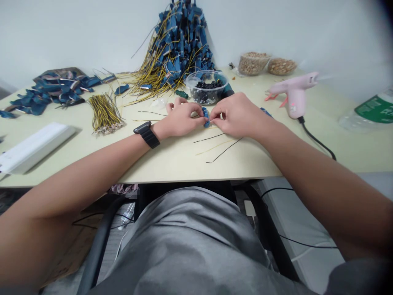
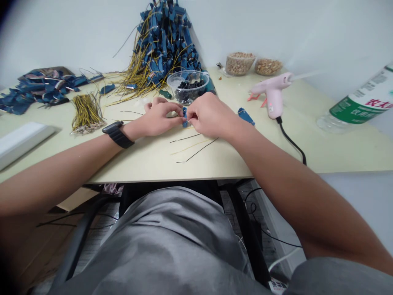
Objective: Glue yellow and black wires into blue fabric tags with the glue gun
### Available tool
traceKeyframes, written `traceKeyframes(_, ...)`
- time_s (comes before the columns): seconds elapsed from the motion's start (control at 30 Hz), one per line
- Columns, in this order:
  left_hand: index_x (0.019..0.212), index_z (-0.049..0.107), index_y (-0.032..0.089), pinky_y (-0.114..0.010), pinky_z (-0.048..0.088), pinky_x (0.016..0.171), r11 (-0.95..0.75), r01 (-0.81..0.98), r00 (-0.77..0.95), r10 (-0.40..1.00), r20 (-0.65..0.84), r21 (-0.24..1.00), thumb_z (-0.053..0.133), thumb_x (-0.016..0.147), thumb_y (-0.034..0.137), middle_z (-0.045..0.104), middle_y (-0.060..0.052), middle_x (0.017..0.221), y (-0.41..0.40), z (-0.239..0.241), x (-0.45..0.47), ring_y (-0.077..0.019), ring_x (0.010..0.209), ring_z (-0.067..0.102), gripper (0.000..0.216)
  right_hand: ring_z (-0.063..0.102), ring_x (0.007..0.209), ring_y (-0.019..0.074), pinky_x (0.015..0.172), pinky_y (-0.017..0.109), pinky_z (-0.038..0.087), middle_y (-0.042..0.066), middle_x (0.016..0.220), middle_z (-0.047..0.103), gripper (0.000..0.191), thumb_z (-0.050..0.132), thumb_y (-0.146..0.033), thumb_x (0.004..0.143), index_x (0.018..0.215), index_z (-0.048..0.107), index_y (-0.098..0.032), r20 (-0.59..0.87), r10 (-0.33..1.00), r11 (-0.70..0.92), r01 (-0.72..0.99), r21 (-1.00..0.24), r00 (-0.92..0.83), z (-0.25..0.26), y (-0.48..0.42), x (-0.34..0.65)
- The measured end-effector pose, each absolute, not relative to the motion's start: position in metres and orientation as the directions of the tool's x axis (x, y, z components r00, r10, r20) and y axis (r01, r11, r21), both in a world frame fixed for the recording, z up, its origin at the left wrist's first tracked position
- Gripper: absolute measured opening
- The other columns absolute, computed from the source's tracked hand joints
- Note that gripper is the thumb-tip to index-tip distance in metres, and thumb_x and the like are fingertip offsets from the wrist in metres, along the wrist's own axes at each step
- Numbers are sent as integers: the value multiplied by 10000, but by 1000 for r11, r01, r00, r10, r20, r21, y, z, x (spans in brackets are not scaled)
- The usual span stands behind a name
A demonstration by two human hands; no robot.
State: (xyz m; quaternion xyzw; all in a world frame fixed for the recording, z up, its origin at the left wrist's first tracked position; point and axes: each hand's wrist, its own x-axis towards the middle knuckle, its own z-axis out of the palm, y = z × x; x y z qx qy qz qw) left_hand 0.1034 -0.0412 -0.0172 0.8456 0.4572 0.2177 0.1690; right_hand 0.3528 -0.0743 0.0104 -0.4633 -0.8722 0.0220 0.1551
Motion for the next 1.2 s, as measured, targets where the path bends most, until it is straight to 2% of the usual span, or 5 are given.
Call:
traceKeyframes(0.23, 1156, 890, 314, -836, 360, 1394, -516, 717, 481, 853, 202, 469, 798, 1073, 525, 929, -93, 1521, -47, -12, 104, -551, 1723, 517, 245, 803, 938, 296, 915, 439, 543, 94, 1042, 954, 266, 784, -212, 1092, 1115, 1046, -249, 278, 795, 589, 796, -139, -540, 7, -72, 355)
traceKeyframes(0.7, 1163, 882, 310, -803, 356, 1396, -498, 727, 466, 863, 193, 472, 797, 1067, 503, 909, -76, 1598, -49, -12, 105, -528, 1731, 514, 232, 778, 895, 310, 879, 478, 555, 107, 985, 938, 313, 748, -190, 1085, 1114, 1056, -238, 282, 804, 575, 805, -147, -523, 6, -74, 353)
traceKeyframes(0.97, 1154, 907, 306, -836, 362, 1383, -479, 735, 449, 874, 186, 480, 827, 1021, 491, 892, -91, 1625, -50, -10, 107, -557, 1729, 492, 241, 834, 1003, 328, 951, 478, 574, 101, 1091, 969, 311, 758, -227, 1118, 1171, 1063, -259, 264, 812, 565, 813, -138, -520, 7, -74, 351)
traceKeyframes(1.2, 1142, 913, 299, -839, 358, 1393, -479, 732, 444, 875, 194, 484, 812, 1022, 504, 901, -105, 1588, -49, -11, 107, -555, 1726, 492, 258, 825, 946, 308, 917, 459, 553, 102, 1103, 968, 276, 793, -260, 1139, 1229, 1054, -270, 222, 842, 522, 846, -111, -491, 17, -82, 354)
